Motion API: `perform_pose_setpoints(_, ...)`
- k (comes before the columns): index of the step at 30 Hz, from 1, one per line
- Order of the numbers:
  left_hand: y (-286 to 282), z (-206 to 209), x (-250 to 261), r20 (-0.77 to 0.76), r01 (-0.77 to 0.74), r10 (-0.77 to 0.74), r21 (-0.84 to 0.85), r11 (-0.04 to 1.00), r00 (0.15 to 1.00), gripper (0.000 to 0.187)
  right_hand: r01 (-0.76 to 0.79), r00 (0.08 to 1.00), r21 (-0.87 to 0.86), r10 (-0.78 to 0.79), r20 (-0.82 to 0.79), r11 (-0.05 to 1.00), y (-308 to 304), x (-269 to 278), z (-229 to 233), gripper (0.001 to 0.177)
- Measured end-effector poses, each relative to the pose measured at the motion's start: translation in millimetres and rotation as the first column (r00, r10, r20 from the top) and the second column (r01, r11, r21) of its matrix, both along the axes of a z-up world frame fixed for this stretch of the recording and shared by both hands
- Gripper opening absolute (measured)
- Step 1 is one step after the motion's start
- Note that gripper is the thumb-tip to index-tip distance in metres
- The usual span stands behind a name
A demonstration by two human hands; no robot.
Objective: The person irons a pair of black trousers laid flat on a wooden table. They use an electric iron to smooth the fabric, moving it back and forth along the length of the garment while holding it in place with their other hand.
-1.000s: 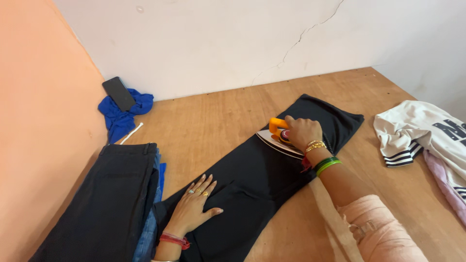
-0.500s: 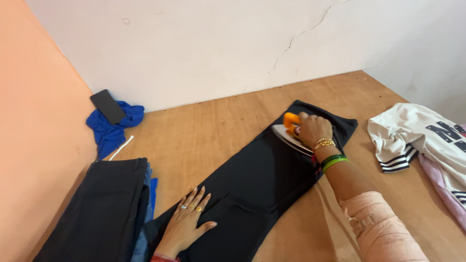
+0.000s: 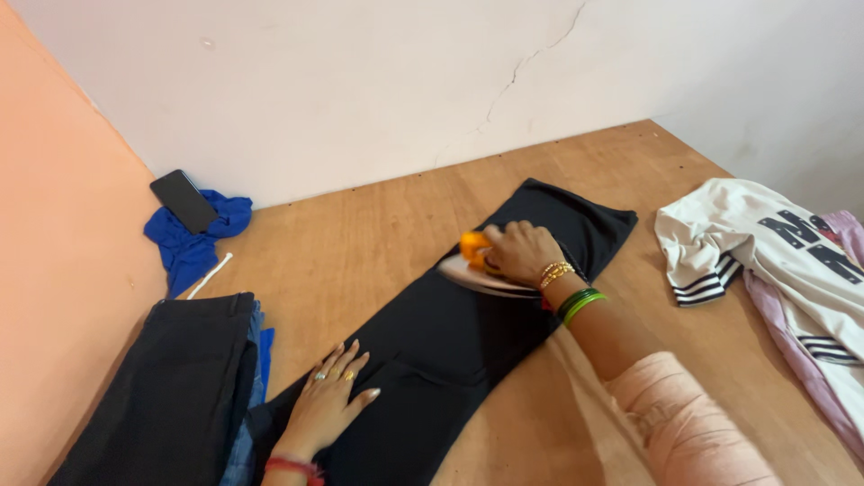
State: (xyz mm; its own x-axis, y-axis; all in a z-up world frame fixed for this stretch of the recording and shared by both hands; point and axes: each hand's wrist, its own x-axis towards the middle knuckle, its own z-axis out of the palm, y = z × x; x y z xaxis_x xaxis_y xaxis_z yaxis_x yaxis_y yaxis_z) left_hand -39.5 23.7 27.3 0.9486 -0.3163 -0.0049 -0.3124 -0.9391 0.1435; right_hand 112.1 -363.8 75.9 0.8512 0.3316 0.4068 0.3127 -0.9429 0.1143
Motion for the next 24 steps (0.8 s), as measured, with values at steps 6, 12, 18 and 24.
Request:
perform_pose_setpoints(6, -90.4, 24.2, 36.2, -0.029, -0.096, 0.101, 0.13, 0.987, 0.994, 0.066, -0.496, 0.858, -0.166, 0.51, 0.053, 0.852, -36.4, -33.4, 4.8, 0.041)
perform_pose_setpoints(12, -139.9, -5.8, 58.1, 0.092, 0.062, -0.054, -0.092, 0.994, 0.994, 0.068, -0.032, 0.971, -0.173, 0.072, 0.227, 0.984, -60.6, -5.5, -17.2, 0.035)
perform_pose_setpoints(18, -135.4, -6.2, 64.7, 0.004, 0.08, -0.08, -0.068, 0.994, 0.997, 0.073, 0.462, 0.852, -0.185, -0.376, 0.364, 0.867, -88.2, 80.9, -54.5, 0.037)
perform_pose_setpoints(24, -138.8, -3.1, 67.3, -0.029, 0.086, -0.088, -0.064, 0.994, 0.996, 0.073, 0.679, 0.704, -0.167, -0.57, 0.423, 0.715, -113.3, 168.3, -87.8, 0.022)
